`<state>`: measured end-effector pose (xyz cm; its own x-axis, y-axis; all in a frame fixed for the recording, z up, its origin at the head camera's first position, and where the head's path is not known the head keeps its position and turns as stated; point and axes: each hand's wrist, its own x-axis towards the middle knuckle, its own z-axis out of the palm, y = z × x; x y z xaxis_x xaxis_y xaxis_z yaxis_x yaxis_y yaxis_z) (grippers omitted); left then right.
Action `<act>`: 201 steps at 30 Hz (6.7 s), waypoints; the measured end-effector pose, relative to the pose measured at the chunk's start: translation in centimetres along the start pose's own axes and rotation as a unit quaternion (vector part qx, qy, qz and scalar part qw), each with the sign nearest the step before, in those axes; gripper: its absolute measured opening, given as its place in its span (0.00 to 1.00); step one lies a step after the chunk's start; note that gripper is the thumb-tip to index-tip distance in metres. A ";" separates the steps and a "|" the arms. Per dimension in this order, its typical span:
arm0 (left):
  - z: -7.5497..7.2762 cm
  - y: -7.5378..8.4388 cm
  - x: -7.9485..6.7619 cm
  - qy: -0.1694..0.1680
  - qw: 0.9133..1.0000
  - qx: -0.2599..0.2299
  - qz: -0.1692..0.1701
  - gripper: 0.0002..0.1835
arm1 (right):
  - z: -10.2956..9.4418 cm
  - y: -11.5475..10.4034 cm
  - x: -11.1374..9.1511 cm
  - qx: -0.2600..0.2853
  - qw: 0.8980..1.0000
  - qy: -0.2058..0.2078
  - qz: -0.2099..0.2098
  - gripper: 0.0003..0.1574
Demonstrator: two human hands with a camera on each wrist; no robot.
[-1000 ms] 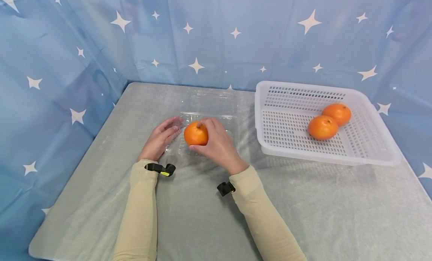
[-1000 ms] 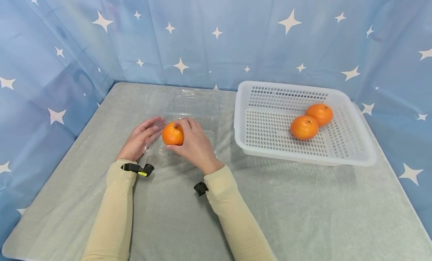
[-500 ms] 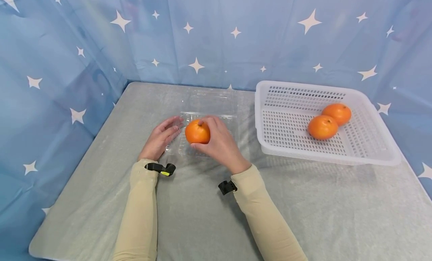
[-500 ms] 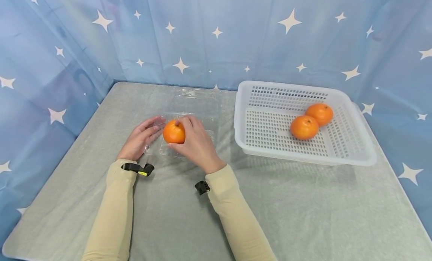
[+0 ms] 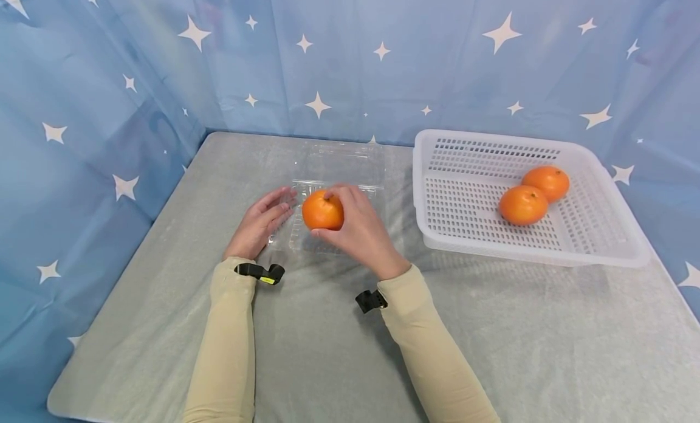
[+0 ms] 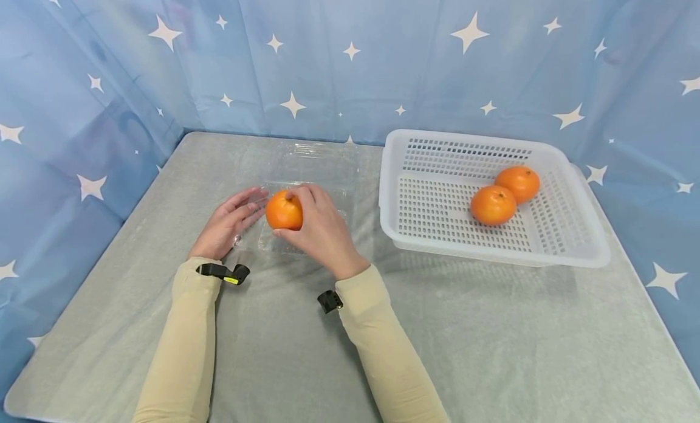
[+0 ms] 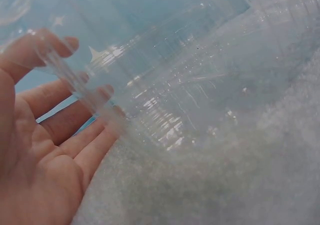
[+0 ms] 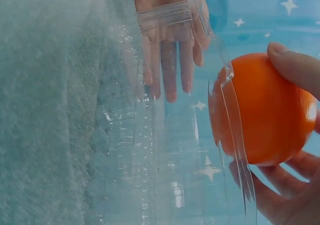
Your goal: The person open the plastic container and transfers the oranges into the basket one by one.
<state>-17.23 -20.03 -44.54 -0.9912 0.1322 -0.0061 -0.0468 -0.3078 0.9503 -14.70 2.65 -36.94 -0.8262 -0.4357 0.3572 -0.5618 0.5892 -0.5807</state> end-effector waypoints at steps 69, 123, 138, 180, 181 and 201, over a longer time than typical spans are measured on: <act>0.3 0.5 -0.2 -0.024 1.000 0.009 0.005 0.24 | -3.3 -0.5 -0.2 0.024 0.999 0.032 0.000 0.36; 0.8 1.3 -0.9 -0.043 0.999 -0.019 0.016 0.27 | -7.4 -0.1 -1.4 0.046 0.994 0.099 0.009 0.38; 0.8 1.4 -0.9 -0.052 0.998 -0.024 0.029 0.31 | -9.1 0.3 -1.9 0.042 0.993 0.099 0.057 0.41; 0.6 1.7 -1.5 -0.055 0.998 -0.003 0.024 0.30 | -15.3 0.7 -0.7 -0.107 0.993 0.010 0.042 0.41; 0.6 1.7 -1.5 -0.055 0.998 -0.002 0.024 0.30 | -15.4 0.7 -0.7 -0.110 0.993 0.010 0.041 0.41; 0.6 1.7 -1.4 -0.059 0.998 0.000 0.031 0.29 | -18.0 1.7 0.2 -0.137 0.987 -0.043 0.074 0.45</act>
<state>-15.88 -20.19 -42.73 -0.9708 0.2223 0.0903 0.0149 -0.3198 0.9474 -16.58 15.84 -24.67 -0.9001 -0.3803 0.2126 -0.4352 0.8076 -0.3980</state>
